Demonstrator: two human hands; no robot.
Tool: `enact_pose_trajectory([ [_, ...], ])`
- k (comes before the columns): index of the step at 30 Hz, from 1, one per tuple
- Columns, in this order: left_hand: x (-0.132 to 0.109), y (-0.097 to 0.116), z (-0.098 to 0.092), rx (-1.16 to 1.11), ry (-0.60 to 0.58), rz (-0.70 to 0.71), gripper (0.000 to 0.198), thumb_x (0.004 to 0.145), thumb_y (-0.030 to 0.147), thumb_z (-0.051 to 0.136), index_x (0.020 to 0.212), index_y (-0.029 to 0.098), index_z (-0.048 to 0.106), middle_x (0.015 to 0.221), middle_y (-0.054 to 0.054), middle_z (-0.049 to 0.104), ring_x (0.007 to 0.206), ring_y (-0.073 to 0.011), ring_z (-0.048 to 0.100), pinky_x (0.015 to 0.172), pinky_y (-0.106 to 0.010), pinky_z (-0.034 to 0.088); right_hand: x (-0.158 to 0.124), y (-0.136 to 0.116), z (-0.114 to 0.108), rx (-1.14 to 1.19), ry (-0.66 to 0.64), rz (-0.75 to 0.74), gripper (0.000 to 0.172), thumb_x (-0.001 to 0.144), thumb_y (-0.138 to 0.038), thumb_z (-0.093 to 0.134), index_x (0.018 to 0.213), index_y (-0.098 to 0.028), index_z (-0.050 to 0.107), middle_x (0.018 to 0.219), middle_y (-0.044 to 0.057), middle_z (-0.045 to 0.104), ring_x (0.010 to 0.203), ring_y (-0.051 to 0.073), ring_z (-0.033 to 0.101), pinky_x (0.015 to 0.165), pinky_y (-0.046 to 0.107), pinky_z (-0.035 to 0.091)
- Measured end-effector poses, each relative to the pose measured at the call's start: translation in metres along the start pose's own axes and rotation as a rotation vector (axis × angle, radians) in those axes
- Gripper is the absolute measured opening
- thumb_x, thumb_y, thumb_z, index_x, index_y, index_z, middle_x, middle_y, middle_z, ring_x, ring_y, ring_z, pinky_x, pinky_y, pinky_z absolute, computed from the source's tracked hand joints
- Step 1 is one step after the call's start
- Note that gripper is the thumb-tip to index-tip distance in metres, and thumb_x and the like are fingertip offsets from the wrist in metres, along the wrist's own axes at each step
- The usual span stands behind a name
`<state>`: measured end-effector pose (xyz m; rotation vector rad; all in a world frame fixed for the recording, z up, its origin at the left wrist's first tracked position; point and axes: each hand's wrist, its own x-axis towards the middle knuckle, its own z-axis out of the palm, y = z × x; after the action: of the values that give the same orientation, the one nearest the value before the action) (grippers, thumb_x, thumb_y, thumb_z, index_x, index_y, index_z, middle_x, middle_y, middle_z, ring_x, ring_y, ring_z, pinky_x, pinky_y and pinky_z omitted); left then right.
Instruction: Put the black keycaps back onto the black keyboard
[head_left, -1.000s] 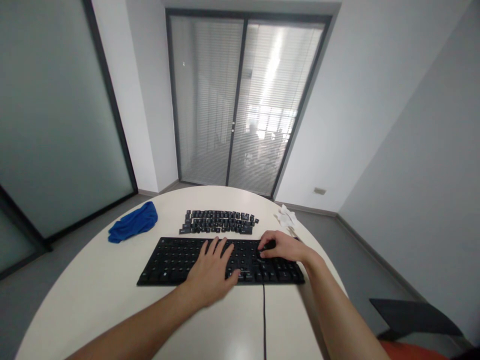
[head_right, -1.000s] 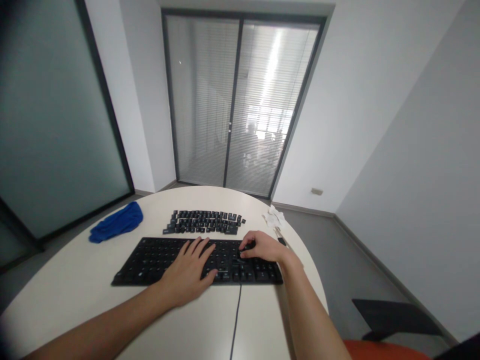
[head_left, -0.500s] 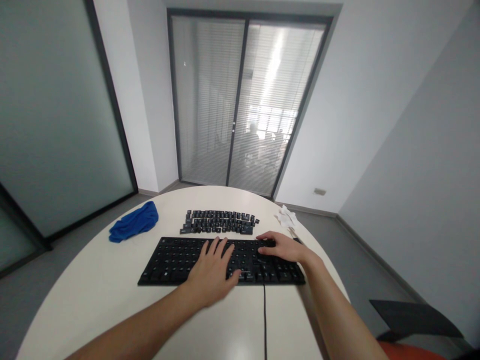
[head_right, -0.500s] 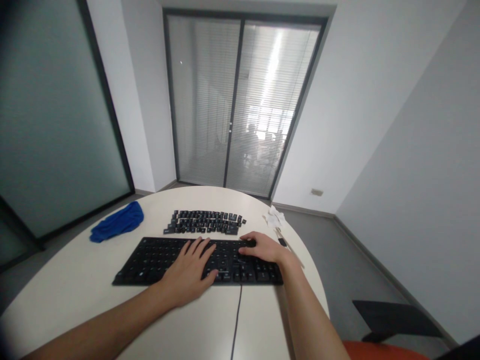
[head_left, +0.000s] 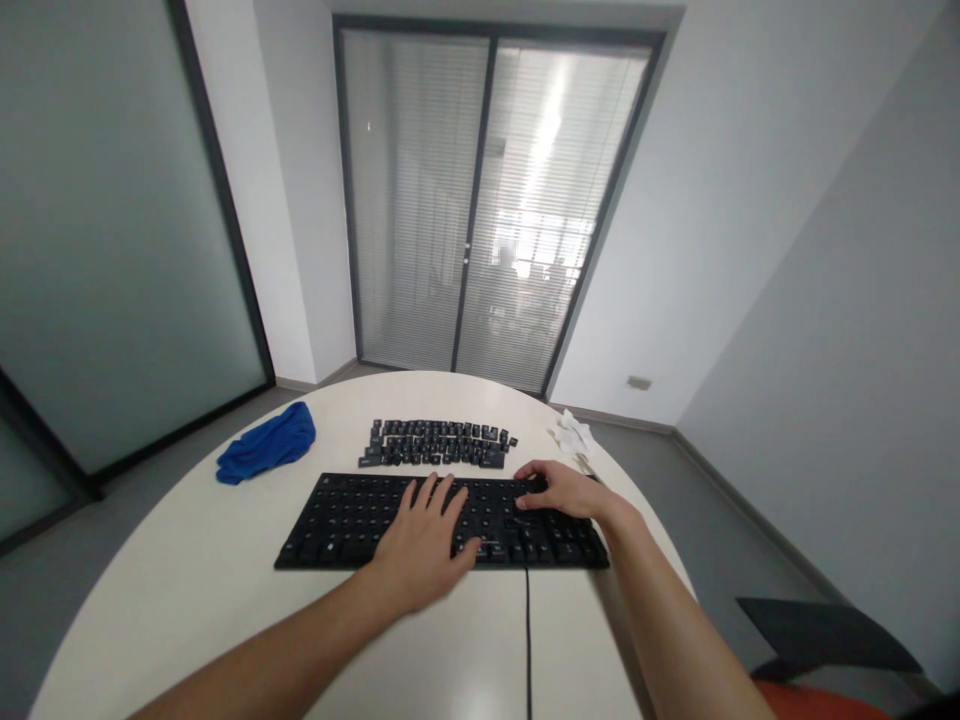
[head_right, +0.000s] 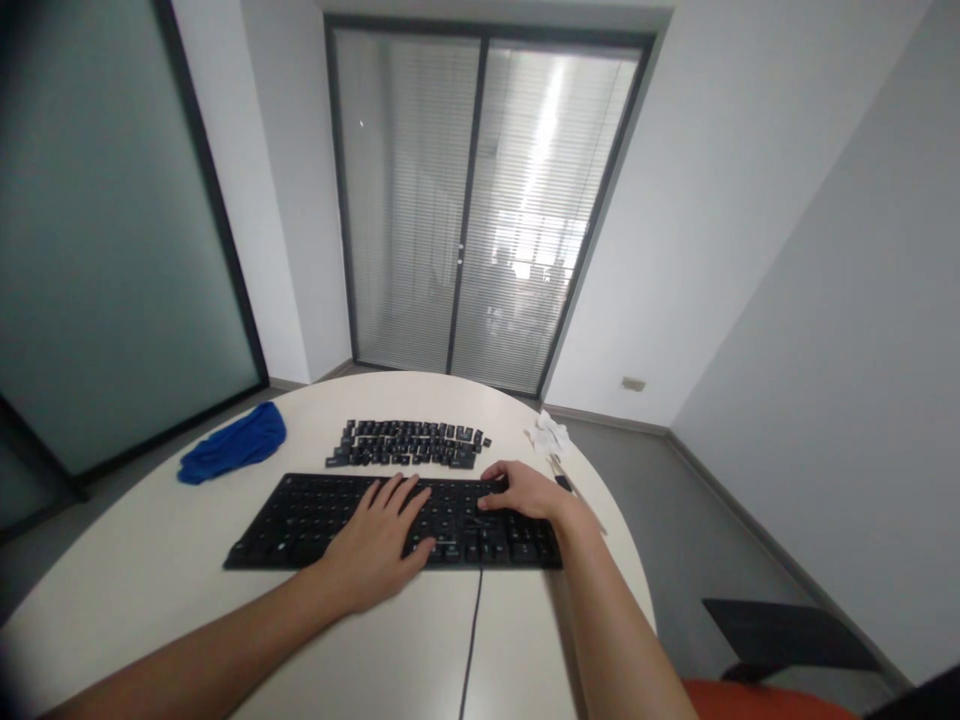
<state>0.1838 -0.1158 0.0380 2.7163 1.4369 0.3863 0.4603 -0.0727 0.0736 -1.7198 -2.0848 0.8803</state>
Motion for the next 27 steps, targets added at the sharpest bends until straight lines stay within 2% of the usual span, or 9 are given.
enact_pose_trajectory([
  [13, 0.000, 0.000, -0.002, 0.005, -0.001, 0.004, 0.066, 0.092, 0.056, 0.038, 0.146, 0.018, 0.043, 0.156, -0.012, 0.035, 0.144, -0.0356, 0.027, 0.117, -0.056, 0.019, -0.003, 0.004, 0.003, -0.033, 0.030, 0.036, 0.058, 0.069, -0.051, 0.076, 0.117, -0.019, 0.068, 0.114, 0.009, 0.071, 0.105, 0.029, 0.065, 0.095, 0.040, 0.047],
  [16, 0.000, 0.000, -0.003, 0.004, -0.003, 0.003, 0.067, 0.092, 0.057, 0.038, 0.147, 0.019, 0.042, 0.156, -0.012, 0.035, 0.144, -0.0354, 0.027, 0.117, -0.056, 0.020, 0.001, 0.005, 0.007, -0.067, 0.090, -0.011, 0.048, 0.075, -0.052, 0.070, 0.110, -0.020, 0.071, 0.111, 0.008, 0.072, 0.103, 0.028, 0.065, 0.094, 0.039, 0.047],
  [20, -0.001, 0.000, -0.004, -0.001, -0.006, 0.007, 0.066, 0.093, 0.057, 0.037, 0.147, 0.019, 0.042, 0.156, -0.012, 0.035, 0.143, -0.0351, 0.028, 0.117, -0.056, 0.019, 0.011, 0.004, 0.015, -0.156, 0.216, -0.057, 0.036, 0.090, -0.046, 0.052, 0.093, -0.018, 0.074, 0.096, 0.009, 0.075, 0.091, 0.025, 0.067, 0.085, 0.035, 0.048],
  [24, -0.001, -0.002, -0.002, -0.008, 0.005, 0.010, 0.067, 0.094, 0.058, 0.036, 0.147, 0.018, 0.042, 0.156, -0.013, 0.035, 0.144, -0.0359, 0.027, 0.116, -0.057, 0.019, 0.019, 0.008, 0.019, -0.242, 0.311, 0.015, 0.027, 0.090, -0.033, 0.050, 0.090, -0.018, 0.072, 0.090, 0.008, 0.075, 0.086, 0.022, 0.067, 0.079, 0.031, 0.047],
  [27, -0.001, -0.003, 0.001, -0.016, 0.013, 0.009, 0.068, 0.093, 0.060, 0.036, 0.147, 0.018, 0.042, 0.155, -0.013, 0.035, 0.144, -0.0365, 0.026, 0.117, -0.057, 0.018, 0.022, 0.011, 0.020, -0.257, 0.347, 0.068, 0.025, 0.089, -0.032, 0.052, 0.094, -0.017, 0.071, 0.093, 0.008, 0.074, 0.085, 0.021, 0.066, 0.077, 0.029, 0.046],
])
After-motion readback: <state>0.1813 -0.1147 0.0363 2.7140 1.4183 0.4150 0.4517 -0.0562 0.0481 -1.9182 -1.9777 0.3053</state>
